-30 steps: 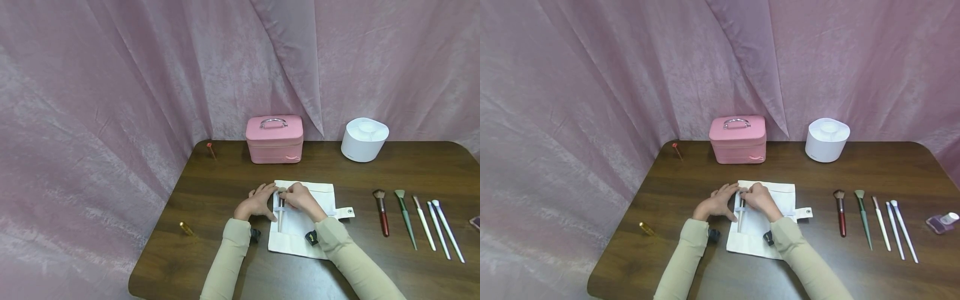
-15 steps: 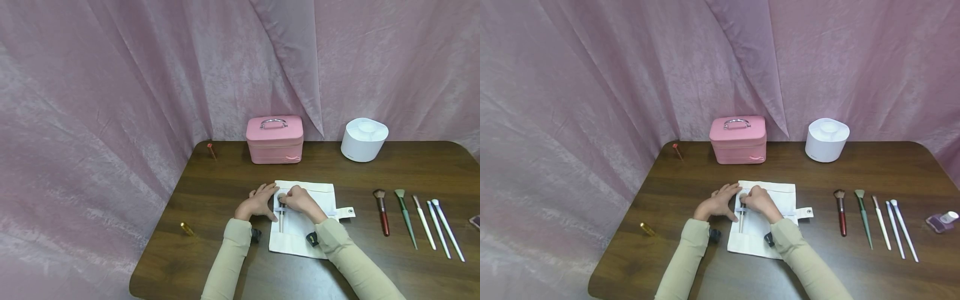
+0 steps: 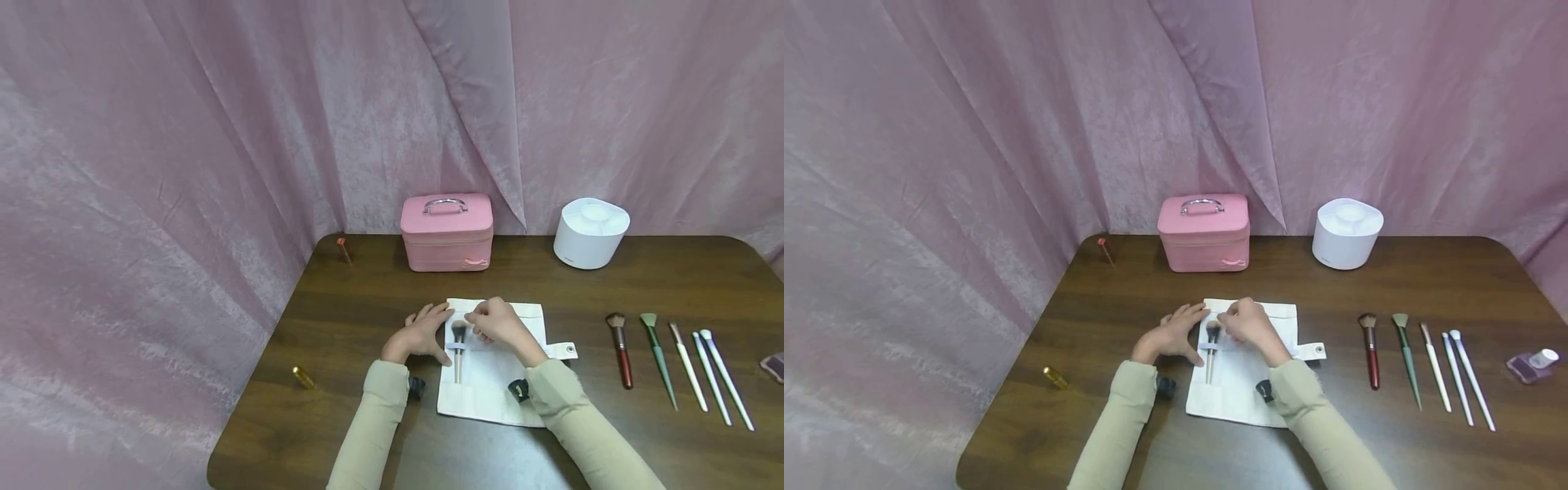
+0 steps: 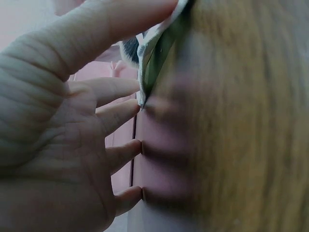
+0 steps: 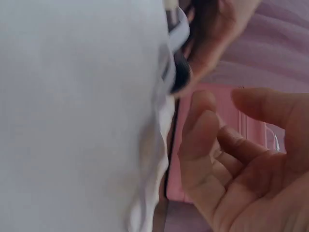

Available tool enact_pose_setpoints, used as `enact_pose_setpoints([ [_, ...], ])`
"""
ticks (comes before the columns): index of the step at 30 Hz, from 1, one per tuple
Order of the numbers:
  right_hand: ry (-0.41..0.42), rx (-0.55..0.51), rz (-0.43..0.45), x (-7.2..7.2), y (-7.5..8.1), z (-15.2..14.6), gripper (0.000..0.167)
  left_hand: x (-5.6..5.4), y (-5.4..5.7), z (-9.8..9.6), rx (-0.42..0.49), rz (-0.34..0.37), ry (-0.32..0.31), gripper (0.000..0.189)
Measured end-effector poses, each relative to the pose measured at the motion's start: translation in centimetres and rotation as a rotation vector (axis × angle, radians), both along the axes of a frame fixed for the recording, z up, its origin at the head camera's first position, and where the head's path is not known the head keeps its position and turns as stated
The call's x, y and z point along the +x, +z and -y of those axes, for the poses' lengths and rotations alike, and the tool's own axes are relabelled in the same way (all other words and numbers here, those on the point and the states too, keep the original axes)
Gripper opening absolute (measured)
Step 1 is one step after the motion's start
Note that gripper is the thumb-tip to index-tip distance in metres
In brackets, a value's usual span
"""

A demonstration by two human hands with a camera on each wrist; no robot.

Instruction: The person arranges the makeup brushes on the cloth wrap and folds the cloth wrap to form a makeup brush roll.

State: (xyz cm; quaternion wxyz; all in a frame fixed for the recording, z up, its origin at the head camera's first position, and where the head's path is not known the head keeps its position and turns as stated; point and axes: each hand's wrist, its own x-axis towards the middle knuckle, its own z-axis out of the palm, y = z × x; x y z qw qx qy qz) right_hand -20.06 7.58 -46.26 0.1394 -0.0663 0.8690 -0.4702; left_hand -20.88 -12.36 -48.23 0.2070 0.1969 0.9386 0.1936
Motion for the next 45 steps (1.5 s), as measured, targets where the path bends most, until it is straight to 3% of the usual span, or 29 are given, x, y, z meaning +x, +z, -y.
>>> enact_pose_setpoints([
  [3,-0.024,-0.079,-0.028,0.0,0.5,-1.1,0.027,0.0,0.0,0.1,-0.006,-0.004,-0.008,0.106],
  [7,-0.064,-0.108,-0.065,0.0,1.1,-2.8,0.028,0.0,0.1,0.2,0.004,-0.005,-0.019,0.107],
  [20,-0.219,-0.029,-0.126,0.5,1.2,-9.4,0.031,0.3,-0.2,0.2,0.035,0.015,-0.019,0.108],
  [28,-0.27,0.142,-0.238,1.0,1.1,-13.3,0.031,0.1,-0.3,0.3,0.039,0.003,-0.027,0.108],
  [40,-0.296,0.307,-0.261,1.6,1.0,-17.4,0.036,-0.1,-0.6,0.3,0.047,0.012,-0.021,0.107],
  [45,-0.293,0.391,-0.212,1.9,1.1,-18.6,0.04,-0.1,-0.6,0.3,0.055,0.023,-0.021,0.107],
])
